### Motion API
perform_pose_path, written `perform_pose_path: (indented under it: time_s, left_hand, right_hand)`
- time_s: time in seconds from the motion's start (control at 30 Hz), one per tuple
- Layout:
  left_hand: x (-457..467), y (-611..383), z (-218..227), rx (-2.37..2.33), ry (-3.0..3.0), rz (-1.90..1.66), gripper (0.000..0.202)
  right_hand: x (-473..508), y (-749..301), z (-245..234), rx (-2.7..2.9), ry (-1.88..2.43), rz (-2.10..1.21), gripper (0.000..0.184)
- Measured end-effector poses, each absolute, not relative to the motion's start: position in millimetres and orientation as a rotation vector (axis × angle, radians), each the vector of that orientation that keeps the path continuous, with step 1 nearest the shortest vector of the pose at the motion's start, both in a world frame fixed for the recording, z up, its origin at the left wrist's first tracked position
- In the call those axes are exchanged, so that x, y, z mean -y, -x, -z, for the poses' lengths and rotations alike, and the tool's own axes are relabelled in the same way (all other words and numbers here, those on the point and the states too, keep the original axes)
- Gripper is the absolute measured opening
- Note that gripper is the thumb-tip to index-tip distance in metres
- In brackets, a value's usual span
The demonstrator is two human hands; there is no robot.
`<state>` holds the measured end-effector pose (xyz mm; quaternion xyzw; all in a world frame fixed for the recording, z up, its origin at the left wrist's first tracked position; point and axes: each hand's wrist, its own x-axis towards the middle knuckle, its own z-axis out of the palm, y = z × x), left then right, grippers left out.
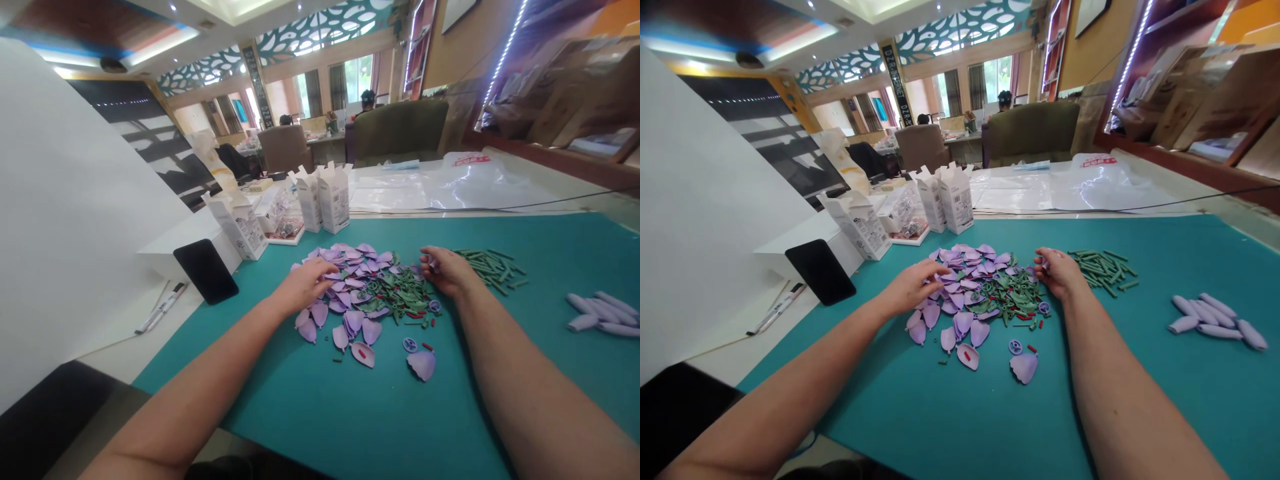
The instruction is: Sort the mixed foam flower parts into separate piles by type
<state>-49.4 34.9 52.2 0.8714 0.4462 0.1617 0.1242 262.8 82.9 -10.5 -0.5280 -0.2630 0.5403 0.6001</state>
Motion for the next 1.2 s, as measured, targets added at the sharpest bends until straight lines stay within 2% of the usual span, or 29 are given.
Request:
perform_pose_path:
  time_s: [0.27,0.53,0.73,0.93,1.03,1.2]
  left_hand:
    - [-61,66,-53,-1.588,-2.474,-0.478,0.027]
    - [-59,48,-25,-1.244,-2.69,-0.277,0.03]
    - [-38,57,-30,-1.091,-2.591,-0.288,0.033]
    - [-76,66,-44,-1.388,-2.48,-0.51,0.037]
    - [-100,60,-40,-1.48,-2.536,-0.404,0.039]
    - [-106,39,-23,-1.361,-2.588,-0.291,0.034]
  right_hand:
    - [-85,-264,13,0.623,1.239,-1.239,0.003]
    - [-87,-265,17,0.644,1.225,-1.242,0.004]
    - [-88,-264,16,0.638,1.251,-1.243,0.004]
    - [-88,-265,18,0.66,1.237,-1.24,0.004]
    - [-87,-265,18,0.665,1.24,-1.239,0.004]
    - [-86,-265,16,0.649,1.243,-1.249,0.003]
